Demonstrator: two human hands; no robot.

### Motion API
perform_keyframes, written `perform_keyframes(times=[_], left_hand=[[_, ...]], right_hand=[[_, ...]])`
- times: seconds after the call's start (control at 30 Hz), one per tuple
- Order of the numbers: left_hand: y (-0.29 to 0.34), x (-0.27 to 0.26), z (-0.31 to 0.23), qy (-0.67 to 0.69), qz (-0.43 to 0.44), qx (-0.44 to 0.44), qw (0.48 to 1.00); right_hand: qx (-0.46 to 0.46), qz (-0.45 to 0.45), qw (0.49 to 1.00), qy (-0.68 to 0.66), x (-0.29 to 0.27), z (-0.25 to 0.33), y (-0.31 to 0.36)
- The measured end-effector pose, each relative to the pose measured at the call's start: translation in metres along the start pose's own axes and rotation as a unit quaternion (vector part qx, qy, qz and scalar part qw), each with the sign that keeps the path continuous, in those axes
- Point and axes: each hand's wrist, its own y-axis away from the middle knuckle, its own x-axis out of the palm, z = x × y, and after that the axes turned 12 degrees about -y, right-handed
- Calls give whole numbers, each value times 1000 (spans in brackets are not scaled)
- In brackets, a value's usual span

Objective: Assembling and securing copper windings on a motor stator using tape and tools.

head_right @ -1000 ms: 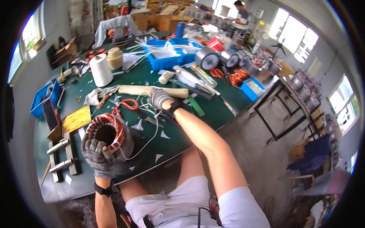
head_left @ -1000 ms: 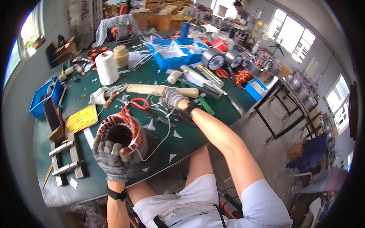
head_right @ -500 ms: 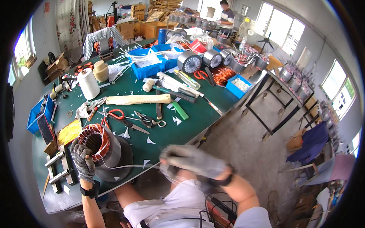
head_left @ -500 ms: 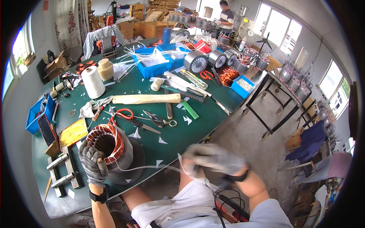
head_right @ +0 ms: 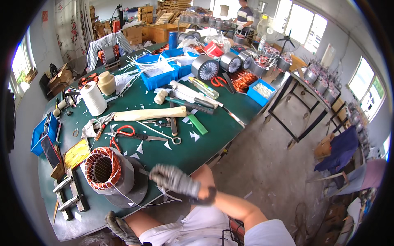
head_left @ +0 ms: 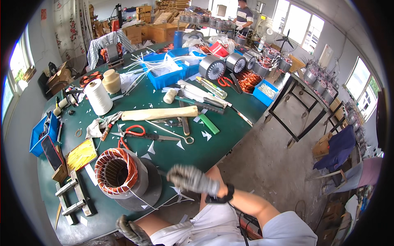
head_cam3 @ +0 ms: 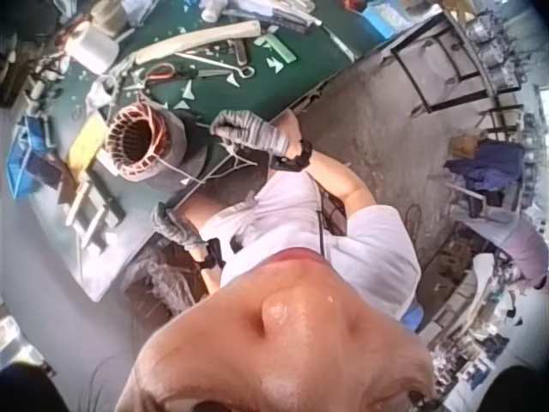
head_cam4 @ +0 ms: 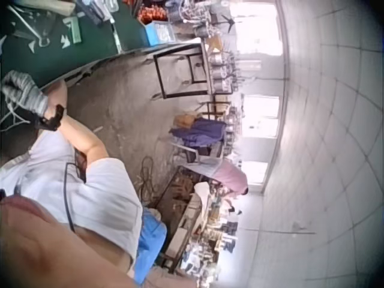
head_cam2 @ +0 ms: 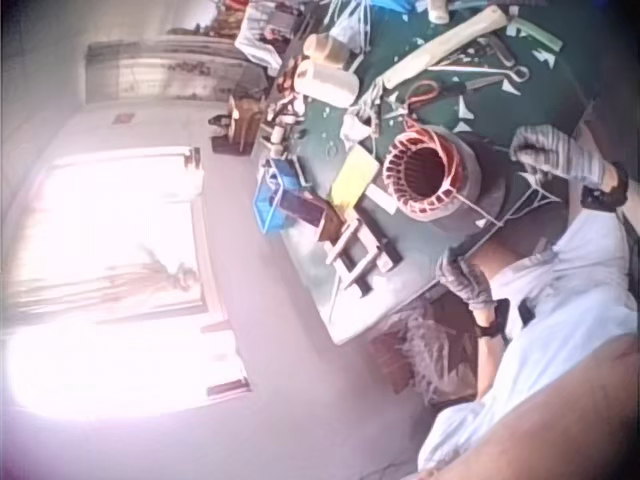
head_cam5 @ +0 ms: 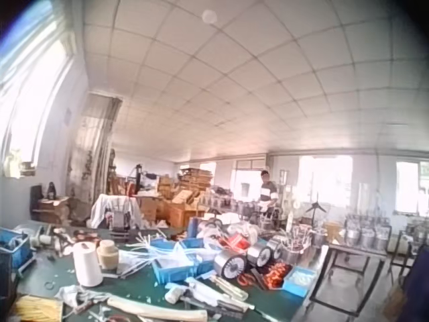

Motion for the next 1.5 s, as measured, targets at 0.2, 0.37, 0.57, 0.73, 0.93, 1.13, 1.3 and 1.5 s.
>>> perform_keyframes(times=[0.2,0.37,0.57,0.73,0.93,1.13,1.3,1.5], left_hand=[[-14,-18,-96,314,191,73,927],[-15,-27,-113,337,181,28,923],[-21,-39,-129,202,123,83,968],[-29,-32,-155,316,65,15,946],[-68,-53,-180,168,-60,171,969],[-156,-39,-152,-77,-25,338,938],[-170,-1,-120,-74,-113,389,911],[-196,-21,-139,19,27,378,925]], right_hand=[[-59,140,988,32,78,-47,45],[63,45,991,-112,90,-52,52],[-78,78,942,316,77,-18,50],[-204,96,956,187,83,-33,44],[-240,-21,955,172,56,-17,49],[-108,-163,977,79,5,-44,30],[-259,-212,917,216,-4,-42,7],[-212,-136,955,158,28,0,22]])
